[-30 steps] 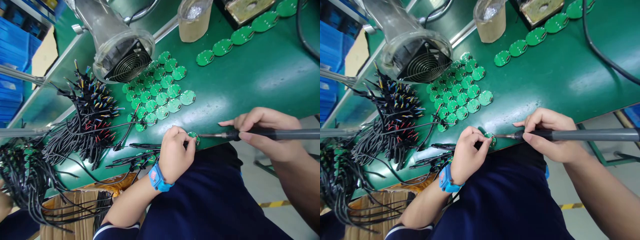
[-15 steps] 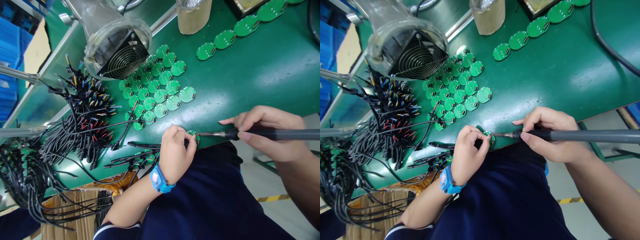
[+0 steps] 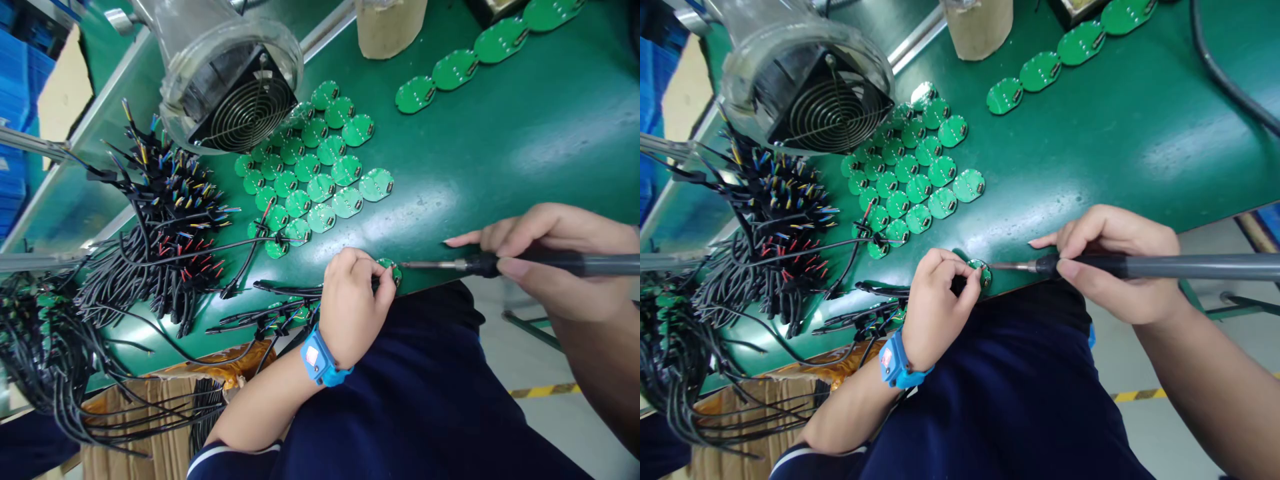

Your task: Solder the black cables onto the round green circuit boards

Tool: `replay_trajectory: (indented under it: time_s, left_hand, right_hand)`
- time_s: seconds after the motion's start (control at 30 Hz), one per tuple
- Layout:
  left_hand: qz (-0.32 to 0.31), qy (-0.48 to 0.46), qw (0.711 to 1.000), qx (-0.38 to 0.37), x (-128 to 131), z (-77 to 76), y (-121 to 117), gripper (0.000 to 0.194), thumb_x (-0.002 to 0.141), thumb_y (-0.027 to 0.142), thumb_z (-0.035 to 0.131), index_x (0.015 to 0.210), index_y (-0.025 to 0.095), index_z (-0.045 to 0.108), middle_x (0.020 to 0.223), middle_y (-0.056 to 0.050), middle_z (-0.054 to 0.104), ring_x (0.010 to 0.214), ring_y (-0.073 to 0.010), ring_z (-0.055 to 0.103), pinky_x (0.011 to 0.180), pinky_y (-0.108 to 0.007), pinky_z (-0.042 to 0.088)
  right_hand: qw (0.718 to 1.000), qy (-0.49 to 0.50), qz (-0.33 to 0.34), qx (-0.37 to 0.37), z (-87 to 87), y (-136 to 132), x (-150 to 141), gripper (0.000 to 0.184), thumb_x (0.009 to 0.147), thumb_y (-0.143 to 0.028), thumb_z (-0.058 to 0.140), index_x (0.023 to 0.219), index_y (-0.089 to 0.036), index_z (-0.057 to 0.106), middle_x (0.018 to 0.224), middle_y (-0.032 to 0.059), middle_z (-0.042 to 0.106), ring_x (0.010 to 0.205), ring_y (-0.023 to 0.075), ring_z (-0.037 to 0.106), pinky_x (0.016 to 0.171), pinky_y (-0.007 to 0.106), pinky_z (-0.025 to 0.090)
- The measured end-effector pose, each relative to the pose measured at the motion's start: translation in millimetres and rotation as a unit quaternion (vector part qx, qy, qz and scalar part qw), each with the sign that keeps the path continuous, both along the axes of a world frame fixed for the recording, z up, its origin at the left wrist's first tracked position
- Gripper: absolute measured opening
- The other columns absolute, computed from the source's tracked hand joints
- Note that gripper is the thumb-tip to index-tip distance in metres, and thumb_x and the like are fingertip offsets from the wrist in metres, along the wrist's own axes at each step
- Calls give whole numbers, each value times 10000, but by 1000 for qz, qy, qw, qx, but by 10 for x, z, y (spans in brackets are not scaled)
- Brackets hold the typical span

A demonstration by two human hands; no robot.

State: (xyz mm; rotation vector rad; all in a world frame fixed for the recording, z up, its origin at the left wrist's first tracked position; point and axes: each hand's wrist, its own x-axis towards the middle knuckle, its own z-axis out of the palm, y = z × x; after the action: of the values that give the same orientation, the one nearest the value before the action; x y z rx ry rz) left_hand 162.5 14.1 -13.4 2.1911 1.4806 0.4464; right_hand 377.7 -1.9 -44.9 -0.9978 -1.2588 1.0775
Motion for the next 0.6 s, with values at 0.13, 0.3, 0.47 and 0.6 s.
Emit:
replay_trajectory:
  time_s: [0.13,0.3,0.47,0.6]
  left_hand:
    - [0,0,1000,-2,2,2,0,89,827,193,542,745,161,558,813,-48,532,816,-176,505,764,-351,434]
    - [1,3,1000,-1,0,6,-5,94,826,195,534,742,157,550,812,-49,525,818,-178,502,761,-352,433]
    - [3,11,1000,3,15,7,-9,109,828,200,516,728,158,529,798,-55,512,810,-185,495,750,-360,432]
    - [5,26,1000,-2,36,10,5,111,822,198,509,718,157,514,794,-58,506,807,-189,492,749,-362,430]
  right_hand:
    - [1000,-7,-20,-3,-36,-9,1,119,680,-118,636,757,-195,589,618,-15,518,628,173,576,767,533,547]
    - [995,-96,-14,-30,-54,-27,-6,126,670,-149,658,763,-201,592,668,5,553,763,237,632,725,471,553]
    - [993,-111,-9,-24,-32,-17,-7,149,656,-149,667,772,-205,591,650,3,555,780,246,634,718,452,548]
    - [993,-112,-10,-27,-21,-13,-1,122,674,-157,657,762,-205,587,649,1,557,765,238,637,707,444,552]
